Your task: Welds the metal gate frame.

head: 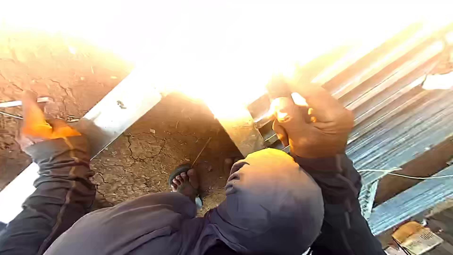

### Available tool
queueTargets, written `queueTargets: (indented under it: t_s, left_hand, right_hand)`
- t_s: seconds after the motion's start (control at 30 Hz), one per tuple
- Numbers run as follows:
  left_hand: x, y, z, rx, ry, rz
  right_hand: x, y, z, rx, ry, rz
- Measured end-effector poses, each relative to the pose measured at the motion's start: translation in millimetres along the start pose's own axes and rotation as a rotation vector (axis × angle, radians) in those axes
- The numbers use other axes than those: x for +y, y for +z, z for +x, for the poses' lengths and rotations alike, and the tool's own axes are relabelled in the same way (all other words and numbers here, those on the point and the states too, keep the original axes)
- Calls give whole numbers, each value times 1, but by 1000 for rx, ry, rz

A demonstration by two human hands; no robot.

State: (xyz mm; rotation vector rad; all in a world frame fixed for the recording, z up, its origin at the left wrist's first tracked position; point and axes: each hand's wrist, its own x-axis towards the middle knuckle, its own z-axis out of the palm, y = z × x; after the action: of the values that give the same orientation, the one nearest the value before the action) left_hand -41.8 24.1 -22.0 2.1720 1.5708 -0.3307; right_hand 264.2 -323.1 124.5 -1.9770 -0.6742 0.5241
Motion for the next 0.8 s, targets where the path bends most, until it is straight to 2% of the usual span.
queueTargets:
  t_s: [0.1, 0.43, 0.6, 0.8]
  left_hand:
    - [-1, 5, 5, 19, -77, 2]
    - [-10, 10, 5, 85, 23, -24]
    - [-1, 6, 7, 44, -26, 9]
    - [-2, 8, 1, 103, 19, -61]
  right_hand:
    - [-2, -2, 0, 1, 0, 27]
    - [3, 2, 1, -28, 32, 51]
    - [2, 3, 1, -25, 45, 35]
    - [3, 3, 1, -43, 39, 43]
